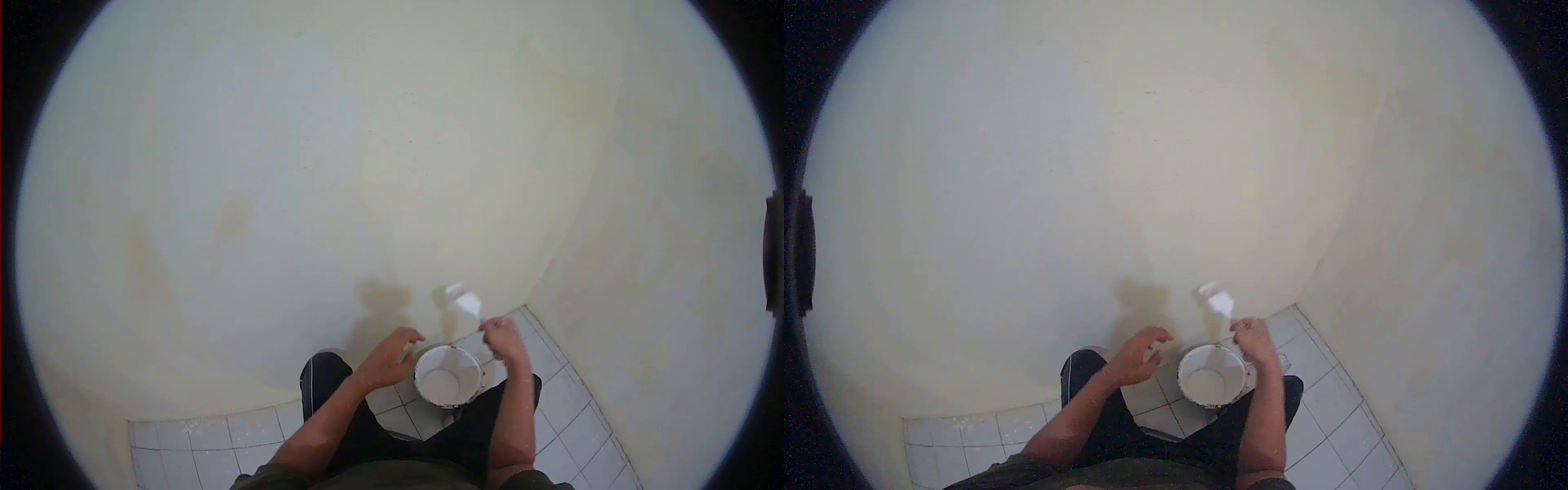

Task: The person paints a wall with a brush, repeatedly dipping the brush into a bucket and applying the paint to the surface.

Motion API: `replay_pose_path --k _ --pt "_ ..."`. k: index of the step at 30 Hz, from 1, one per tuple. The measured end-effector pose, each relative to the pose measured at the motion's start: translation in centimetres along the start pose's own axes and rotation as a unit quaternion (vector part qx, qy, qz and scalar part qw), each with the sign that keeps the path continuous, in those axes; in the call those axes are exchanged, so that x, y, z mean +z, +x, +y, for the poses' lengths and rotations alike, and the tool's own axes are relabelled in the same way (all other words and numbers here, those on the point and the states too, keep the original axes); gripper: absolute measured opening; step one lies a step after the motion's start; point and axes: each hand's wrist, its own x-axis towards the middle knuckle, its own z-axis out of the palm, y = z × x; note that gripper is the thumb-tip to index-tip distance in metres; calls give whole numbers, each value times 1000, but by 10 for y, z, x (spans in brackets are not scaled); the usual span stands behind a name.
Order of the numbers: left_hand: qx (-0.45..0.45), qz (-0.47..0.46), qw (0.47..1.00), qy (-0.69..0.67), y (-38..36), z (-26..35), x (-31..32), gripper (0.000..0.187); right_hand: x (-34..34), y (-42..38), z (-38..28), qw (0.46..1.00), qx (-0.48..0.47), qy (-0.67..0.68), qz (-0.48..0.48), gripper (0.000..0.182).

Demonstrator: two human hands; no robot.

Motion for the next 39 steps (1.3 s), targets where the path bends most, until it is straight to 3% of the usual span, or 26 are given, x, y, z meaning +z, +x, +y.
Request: replay_pose_path --k 4,7,10,15,17,19,28,34,39 --pt "91 53 992 71 21 63 -78 36 -63 -43 -110 984 -150 -48 78 25" --pt "96 88 983 128 22 99 -133 36 -98 -67 -177 954 -273 -64 110 22" --pt "90 149 976 130 10 129 -176 36 -115 -76 -241 892 -400 -116 173 21" --pt "74 205 963 159 -13 144 -231 37 -99 -127 -372 805 -491 -205 261 21" --pt "84 211 954 197 -16 152 -193 37 -120 -131 -351 774 -526 -204 287 22" --pt "88 222 946 218 -16 161 -194 37 -121 -131 -367 746 -567 -192 293 23" --pt "30 287 939 186 -14 156 -198 32 -75 -114 -463 590 -621 -380 349 29" --pt "30 337 918 207 -11 160 -185 32 -76 -96 -502 461 -664 -448 382 19" --pt "19 341 916 211 -12 154 -185 33 -73 -107 -546 388 -693 -385 470 21"
